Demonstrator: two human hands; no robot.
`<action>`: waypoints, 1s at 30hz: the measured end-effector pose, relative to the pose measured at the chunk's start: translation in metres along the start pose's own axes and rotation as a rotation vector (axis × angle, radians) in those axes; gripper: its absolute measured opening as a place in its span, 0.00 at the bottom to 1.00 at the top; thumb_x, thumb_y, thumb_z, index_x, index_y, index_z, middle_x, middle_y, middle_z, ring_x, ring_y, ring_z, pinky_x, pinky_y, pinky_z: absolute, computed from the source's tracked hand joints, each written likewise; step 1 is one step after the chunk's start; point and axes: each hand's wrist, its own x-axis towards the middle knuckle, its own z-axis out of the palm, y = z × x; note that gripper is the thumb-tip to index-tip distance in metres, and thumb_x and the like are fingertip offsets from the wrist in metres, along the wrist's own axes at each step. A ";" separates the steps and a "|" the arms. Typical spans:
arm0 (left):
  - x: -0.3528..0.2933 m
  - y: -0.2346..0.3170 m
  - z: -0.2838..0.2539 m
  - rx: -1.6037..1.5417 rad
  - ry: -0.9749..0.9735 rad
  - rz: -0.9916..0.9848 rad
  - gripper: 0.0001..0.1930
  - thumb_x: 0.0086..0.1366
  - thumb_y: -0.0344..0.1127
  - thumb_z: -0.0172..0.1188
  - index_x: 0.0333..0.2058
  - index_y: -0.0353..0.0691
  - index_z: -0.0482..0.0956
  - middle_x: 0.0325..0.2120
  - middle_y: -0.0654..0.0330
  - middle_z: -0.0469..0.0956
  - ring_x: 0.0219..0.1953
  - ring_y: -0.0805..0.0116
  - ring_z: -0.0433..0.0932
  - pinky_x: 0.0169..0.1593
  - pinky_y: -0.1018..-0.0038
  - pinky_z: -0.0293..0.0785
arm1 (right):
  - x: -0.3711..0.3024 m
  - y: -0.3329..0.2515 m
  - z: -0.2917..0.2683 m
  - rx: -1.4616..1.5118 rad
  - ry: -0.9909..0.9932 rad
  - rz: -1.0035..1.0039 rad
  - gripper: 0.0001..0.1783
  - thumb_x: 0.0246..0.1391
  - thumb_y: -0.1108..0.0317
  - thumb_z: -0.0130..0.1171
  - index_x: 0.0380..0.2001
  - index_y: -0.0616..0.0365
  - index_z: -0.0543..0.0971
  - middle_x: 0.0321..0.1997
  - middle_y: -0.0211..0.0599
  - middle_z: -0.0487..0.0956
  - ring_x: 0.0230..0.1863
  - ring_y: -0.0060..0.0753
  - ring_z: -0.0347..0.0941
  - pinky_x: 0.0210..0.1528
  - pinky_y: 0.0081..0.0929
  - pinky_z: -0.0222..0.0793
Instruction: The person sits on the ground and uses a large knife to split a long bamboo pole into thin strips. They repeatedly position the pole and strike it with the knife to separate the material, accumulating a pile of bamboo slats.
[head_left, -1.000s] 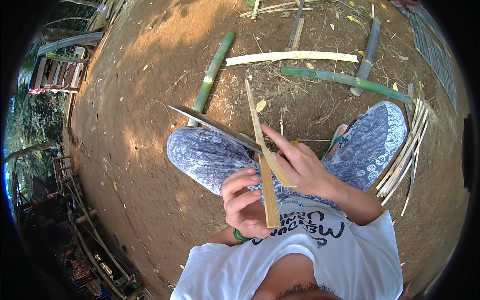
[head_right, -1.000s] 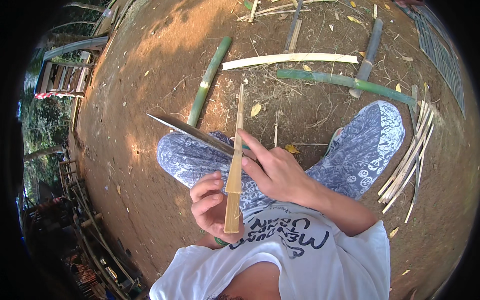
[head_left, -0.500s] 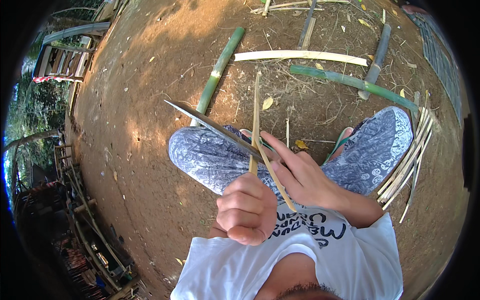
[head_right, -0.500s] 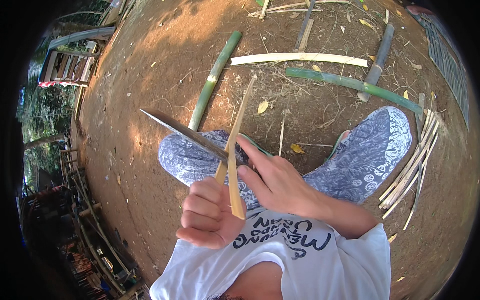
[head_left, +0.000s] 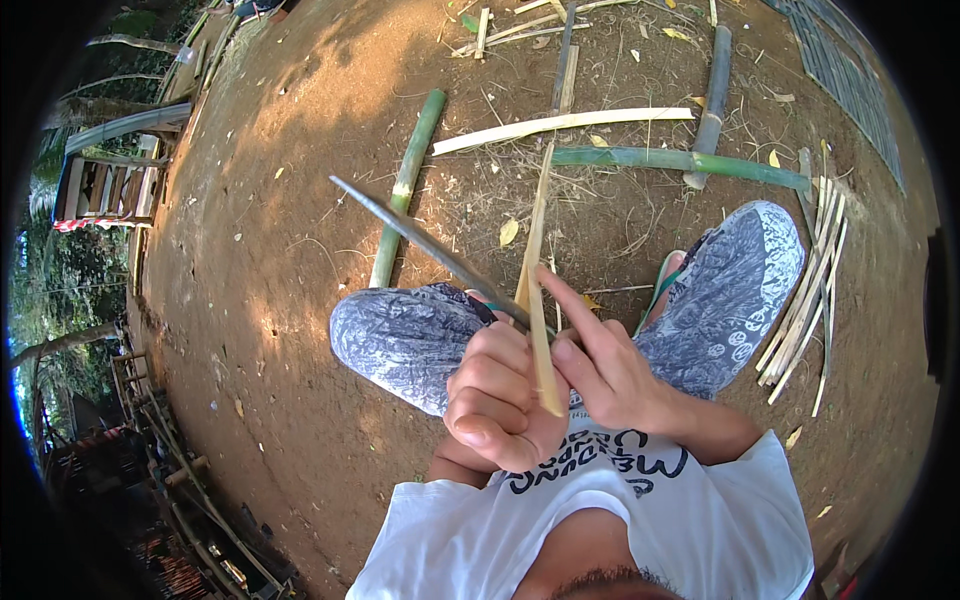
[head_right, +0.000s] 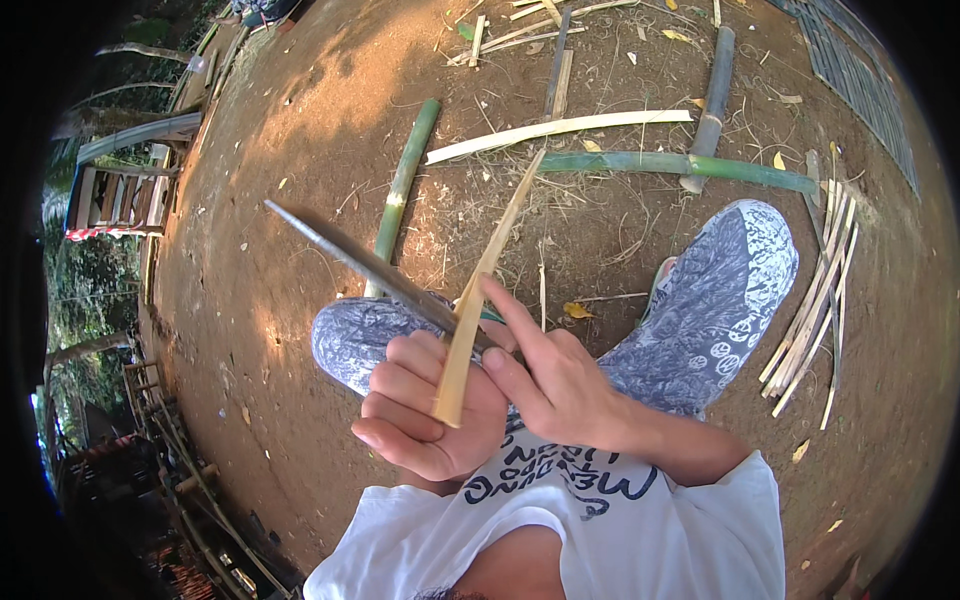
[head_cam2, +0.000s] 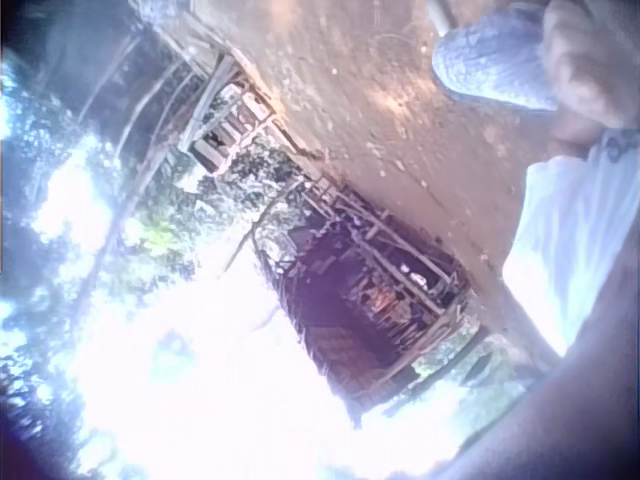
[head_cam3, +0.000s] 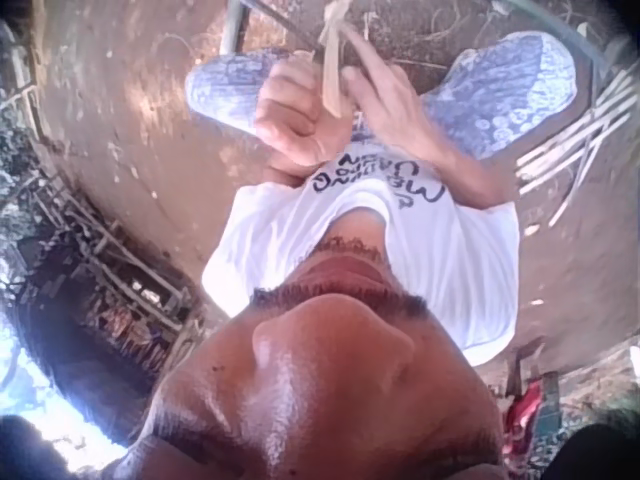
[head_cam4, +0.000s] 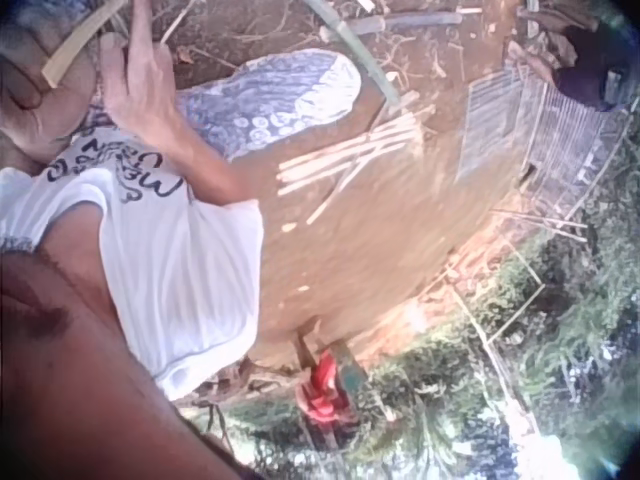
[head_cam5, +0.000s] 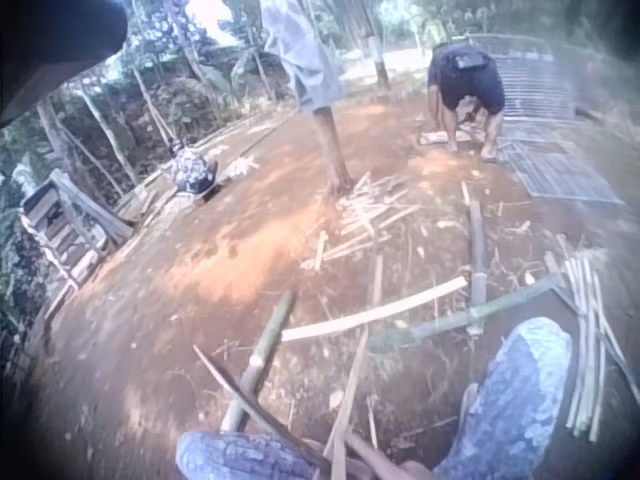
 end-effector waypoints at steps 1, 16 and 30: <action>-0.002 0.000 -0.001 -0.008 0.016 -0.052 0.26 0.80 0.48 0.29 0.19 0.51 0.58 0.18 0.70 0.60 0.24 0.73 0.57 0.33 0.73 0.58 | -0.002 0.007 0.003 0.011 0.013 -0.068 0.35 0.66 0.64 0.45 0.71 0.69 0.51 0.30 0.56 0.82 0.28 0.60 0.79 0.33 0.43 0.73; -0.009 -0.054 -0.017 0.037 -0.001 -0.044 0.27 0.80 0.48 0.28 0.17 0.51 0.56 0.16 0.71 0.58 0.22 0.74 0.54 0.31 0.75 0.54 | 0.044 0.102 -0.007 -0.094 0.035 0.268 0.36 0.66 0.57 0.48 0.69 0.70 0.56 0.33 0.59 0.82 0.25 0.62 0.77 0.30 0.45 0.71; -0.005 -0.063 -0.042 -0.058 0.136 -0.074 0.29 0.80 0.47 0.29 0.14 0.50 0.54 0.14 0.70 0.56 0.20 0.74 0.51 0.29 0.74 0.51 | 0.050 0.075 0.006 -0.069 0.022 0.060 0.33 0.64 0.65 0.45 0.68 0.71 0.57 0.22 0.53 0.76 0.23 0.55 0.74 0.32 0.43 0.69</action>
